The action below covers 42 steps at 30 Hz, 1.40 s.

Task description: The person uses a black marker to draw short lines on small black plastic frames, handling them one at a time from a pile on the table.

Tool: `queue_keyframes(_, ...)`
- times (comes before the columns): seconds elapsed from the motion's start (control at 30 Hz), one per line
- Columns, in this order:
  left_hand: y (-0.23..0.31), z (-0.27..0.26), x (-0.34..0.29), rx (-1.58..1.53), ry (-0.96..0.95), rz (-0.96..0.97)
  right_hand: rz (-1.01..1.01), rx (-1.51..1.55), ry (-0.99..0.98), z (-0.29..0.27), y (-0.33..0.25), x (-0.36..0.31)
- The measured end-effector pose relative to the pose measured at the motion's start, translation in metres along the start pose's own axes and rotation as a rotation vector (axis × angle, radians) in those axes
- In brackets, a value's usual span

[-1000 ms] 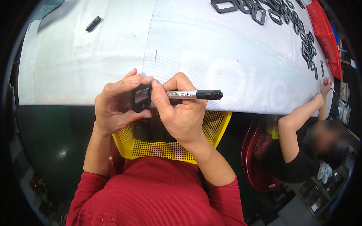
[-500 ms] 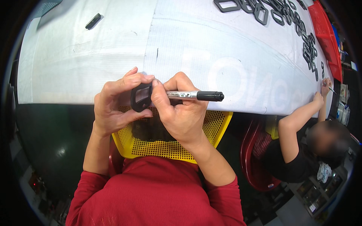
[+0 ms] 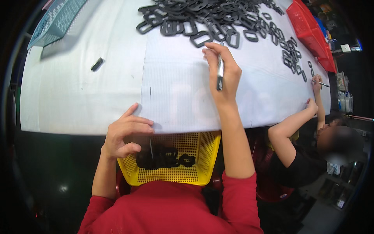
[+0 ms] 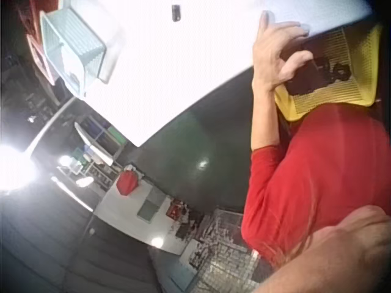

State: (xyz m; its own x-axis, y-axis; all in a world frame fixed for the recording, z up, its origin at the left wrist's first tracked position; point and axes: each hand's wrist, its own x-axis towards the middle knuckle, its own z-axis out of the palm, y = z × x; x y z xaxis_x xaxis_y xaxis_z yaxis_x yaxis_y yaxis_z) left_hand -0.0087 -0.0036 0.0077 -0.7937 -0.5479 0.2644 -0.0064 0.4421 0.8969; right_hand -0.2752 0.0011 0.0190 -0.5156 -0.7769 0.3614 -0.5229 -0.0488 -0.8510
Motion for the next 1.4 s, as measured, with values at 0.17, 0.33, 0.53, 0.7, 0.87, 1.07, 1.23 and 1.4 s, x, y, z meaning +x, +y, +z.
queue_keyframes(0.17, 0.001, 0.007, 0.001, -0.095, 0.085, -0.102, -0.455, -0.548, -0.131, -0.006, 0.04, 0.05)
queue_keyframes(0.33, 0.008, 0.003, 0.001, -0.113, 0.145, -0.175, -0.516, -0.567, -0.202, -0.002, 0.028, 0.023)
queue_keyframes(0.53, 0.016, 0.016, 0.016, -0.13, 0.263, -0.351, -0.087, -0.089, -0.263, 0.004, -0.026, -0.045)
queue_keyframes(0.7, 0.02, 0.033, 0.035, -0.539, 0.411, -0.33, 0.155, 0.308, -0.396, 0.011, -0.059, -0.083)
queue_keyframes(0.87, 0.016, 0.028, 0.025, -0.668, 0.38, -0.322, 0.325, 0.535, -0.454, 0.01, -0.072, -0.093)
queue_keyframes(1.07, 0.012, 0.02, 0.006, -0.365, 0.353, -0.288, 0.164, 0.325, -0.276, 0.002, -0.063, -0.095)
queue_keyframes(1.23, 0.004, 0.019, -0.004, -0.264, 0.281, -0.198, 0.53, 0.513, -0.213, 0.011, -0.063, -0.104)
queue_keyframes(1.4, -0.001, 0.018, -0.005, -0.22, 0.3, -0.18, 0.4, 0.417, -0.157, 0.028, -0.064, -0.105)
